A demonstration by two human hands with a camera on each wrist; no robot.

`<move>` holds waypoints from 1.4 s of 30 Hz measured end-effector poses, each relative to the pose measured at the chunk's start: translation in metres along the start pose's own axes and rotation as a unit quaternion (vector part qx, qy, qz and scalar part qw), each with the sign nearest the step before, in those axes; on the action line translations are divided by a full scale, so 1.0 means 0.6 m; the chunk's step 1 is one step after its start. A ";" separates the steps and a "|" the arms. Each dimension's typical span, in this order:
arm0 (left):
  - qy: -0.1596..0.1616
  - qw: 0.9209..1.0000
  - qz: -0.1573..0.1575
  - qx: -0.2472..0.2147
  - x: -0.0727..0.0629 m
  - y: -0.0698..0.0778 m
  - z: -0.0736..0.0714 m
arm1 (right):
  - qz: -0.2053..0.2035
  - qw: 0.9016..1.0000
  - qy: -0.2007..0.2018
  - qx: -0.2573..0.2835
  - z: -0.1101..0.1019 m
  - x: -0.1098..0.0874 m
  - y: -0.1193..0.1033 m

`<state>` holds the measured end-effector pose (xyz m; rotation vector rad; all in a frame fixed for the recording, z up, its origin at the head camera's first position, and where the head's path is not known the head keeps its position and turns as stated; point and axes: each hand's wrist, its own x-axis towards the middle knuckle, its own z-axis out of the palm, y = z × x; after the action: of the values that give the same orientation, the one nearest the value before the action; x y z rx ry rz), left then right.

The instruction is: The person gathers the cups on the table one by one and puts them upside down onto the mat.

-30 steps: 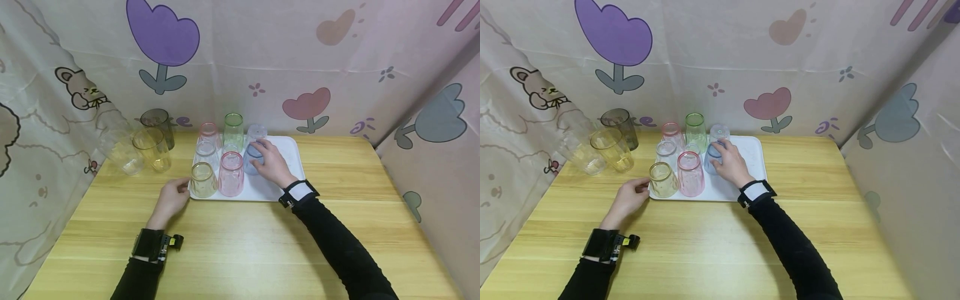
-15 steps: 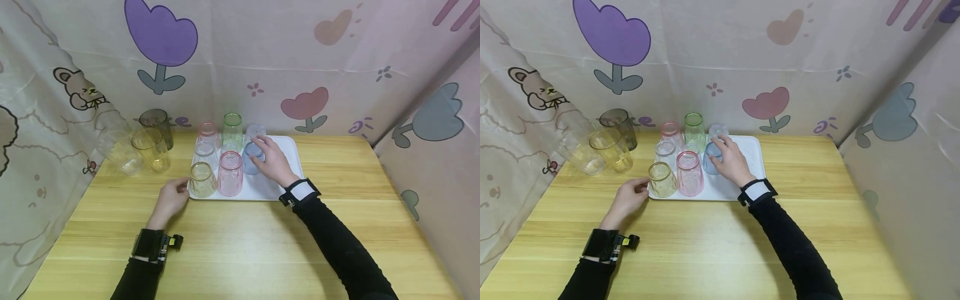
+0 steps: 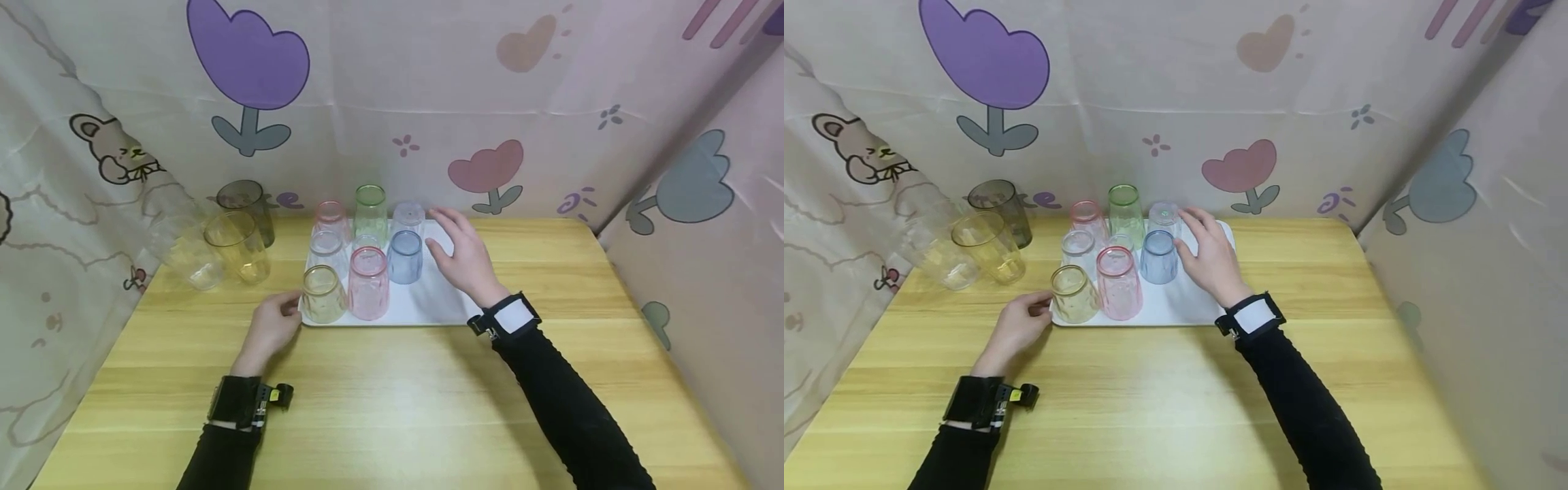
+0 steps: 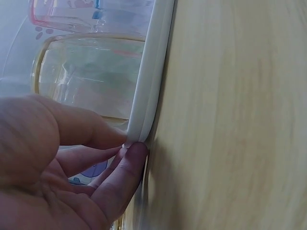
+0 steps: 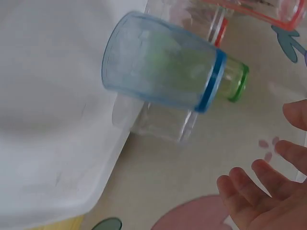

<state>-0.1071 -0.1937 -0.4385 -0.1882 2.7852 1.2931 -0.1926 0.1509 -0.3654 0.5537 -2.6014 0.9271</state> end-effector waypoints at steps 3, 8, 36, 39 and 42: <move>0.000 1.000 0.000 -0.001 0.000 -0.001 -0.001 | 0.010 1.000 0.011 0.000 -0.009 -0.005 0.011; 0.003 1.000 0.003 -0.004 0.000 0.000 -0.001 | 0.034 0.999 0.018 -0.002 -0.022 -0.015 0.038; 0.019 0.999 -0.001 -0.028 -0.002 0.003 -0.004 | 0.198 0.966 -0.144 -0.087 -0.040 -0.098 0.151; 0.040 0.998 -0.003 -0.044 -0.004 0.005 -0.007 | 0.197 0.965 -0.149 -0.088 -0.038 -0.101 0.153; 0.074 0.995 -0.001 -0.069 -0.005 0.008 -0.011 | 0.200 0.964 -0.153 -0.086 -0.038 -0.103 0.155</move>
<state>-0.1050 -0.1951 -0.4303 -0.3055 2.8130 1.5315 -0.1777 0.2476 -0.4239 0.1310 -3.1096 0.7619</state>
